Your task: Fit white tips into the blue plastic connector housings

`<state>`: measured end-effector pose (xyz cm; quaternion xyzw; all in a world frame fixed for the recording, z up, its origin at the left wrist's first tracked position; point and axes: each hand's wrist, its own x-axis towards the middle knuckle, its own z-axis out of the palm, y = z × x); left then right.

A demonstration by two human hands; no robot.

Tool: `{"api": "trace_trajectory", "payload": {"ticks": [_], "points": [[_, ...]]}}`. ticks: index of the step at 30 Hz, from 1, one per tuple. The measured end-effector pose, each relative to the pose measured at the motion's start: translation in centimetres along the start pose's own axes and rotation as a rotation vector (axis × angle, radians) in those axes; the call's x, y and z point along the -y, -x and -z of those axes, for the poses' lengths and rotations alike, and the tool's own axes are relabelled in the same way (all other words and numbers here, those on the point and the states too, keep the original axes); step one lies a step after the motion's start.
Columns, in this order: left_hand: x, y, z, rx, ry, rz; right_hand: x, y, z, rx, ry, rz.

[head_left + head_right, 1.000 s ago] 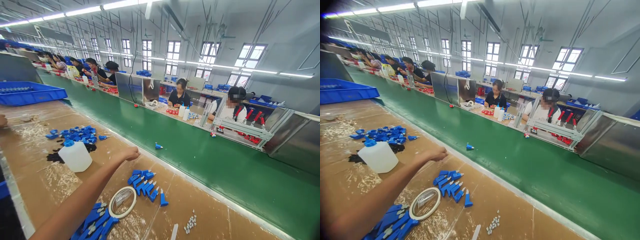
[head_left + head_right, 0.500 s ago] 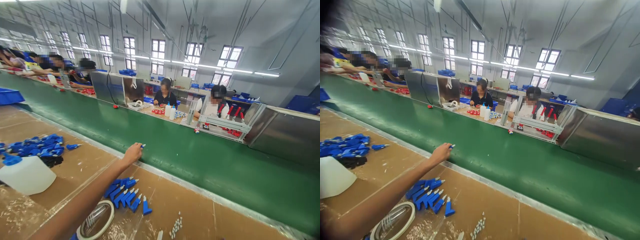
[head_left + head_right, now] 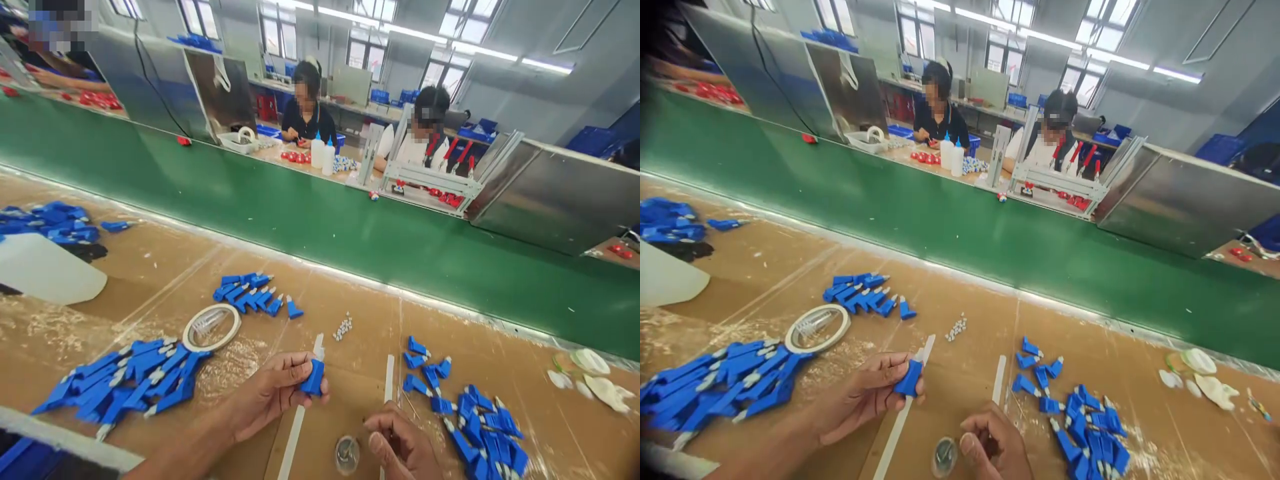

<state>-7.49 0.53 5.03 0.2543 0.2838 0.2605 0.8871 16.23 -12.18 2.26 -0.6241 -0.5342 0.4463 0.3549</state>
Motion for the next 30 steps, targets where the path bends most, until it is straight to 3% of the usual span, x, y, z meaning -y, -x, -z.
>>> {"api": "trace_trajectory", "payload": {"ticks": [5,11,21,26,30], "points": [[3.0,0.9,0.0,-0.023,0.147,0.074,0.2,0.7,-1.1,0.043,-0.061,-0.073],[4.7,1.3,-0.1,-0.039,0.271,0.084,-1.0,-0.2,-2.8,0.015,-0.09,-0.015],[5.3,1.8,-0.5,0.049,0.183,0.065,-0.6,0.1,-2.8,0.017,0.135,0.114],[5.5,2.1,-0.6,0.072,0.049,-0.041,-0.7,0.7,-3.4,-0.11,0.185,0.2],[5.6,2.6,-0.4,0.091,0.086,-0.076,-0.7,0.6,-3.4,-0.173,0.112,0.188]]}}
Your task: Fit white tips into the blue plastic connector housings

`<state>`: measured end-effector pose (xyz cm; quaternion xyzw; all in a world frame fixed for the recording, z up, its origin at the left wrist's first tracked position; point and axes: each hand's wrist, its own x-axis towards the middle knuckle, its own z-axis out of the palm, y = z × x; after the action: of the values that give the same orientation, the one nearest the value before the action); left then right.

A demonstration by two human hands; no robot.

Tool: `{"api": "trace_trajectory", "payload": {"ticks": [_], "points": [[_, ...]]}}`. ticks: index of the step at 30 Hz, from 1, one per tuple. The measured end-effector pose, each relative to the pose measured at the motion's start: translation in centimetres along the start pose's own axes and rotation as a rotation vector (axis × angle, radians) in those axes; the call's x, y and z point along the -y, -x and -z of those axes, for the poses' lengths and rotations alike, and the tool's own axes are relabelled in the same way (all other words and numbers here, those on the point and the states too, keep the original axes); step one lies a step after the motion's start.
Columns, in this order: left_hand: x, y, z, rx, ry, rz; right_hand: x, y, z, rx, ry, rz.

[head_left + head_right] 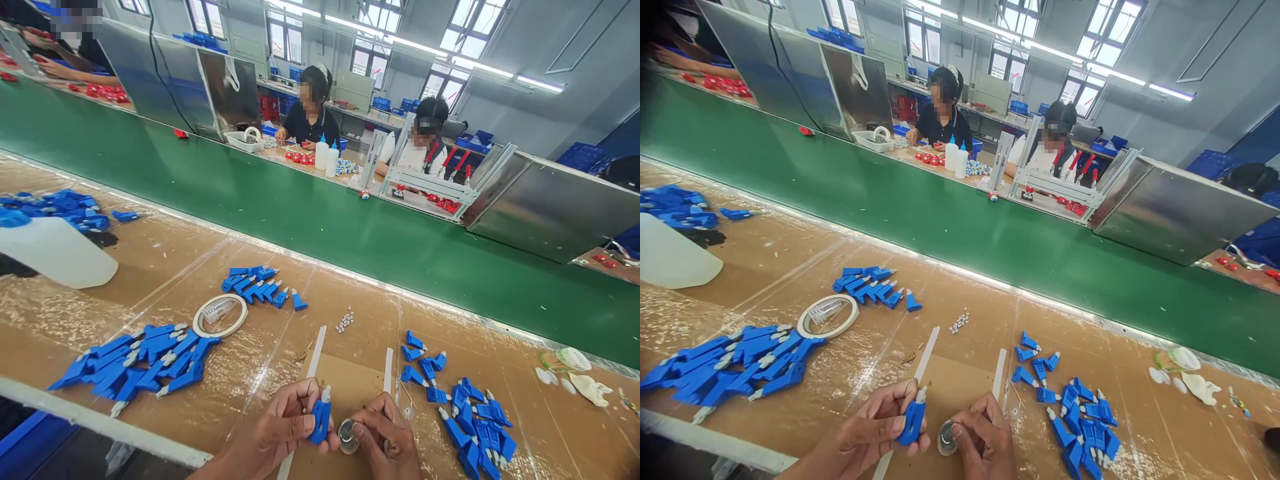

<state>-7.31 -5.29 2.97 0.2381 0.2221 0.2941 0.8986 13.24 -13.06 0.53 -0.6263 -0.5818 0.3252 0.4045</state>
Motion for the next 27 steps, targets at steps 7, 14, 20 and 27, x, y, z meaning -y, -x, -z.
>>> {"api": "trace_trajectory", "payload": {"ticks": [7,14,20,27], "points": [[0.0,0.8,0.6,-0.082,0.098,-0.065,-0.1,-0.2,0.0,0.008,-0.031,-0.039],[0.6,1.0,1.2,-0.112,0.155,-0.088,0.5,-0.3,-0.3,-0.006,-0.048,-0.102],[0.9,1.1,0.9,-0.237,0.095,-0.054,0.8,-0.5,0.1,0.011,-0.063,-0.091],[1.8,0.1,0.4,-0.284,0.04,-0.014,-0.4,-0.5,1.2,-0.118,-0.456,-0.364]]}}
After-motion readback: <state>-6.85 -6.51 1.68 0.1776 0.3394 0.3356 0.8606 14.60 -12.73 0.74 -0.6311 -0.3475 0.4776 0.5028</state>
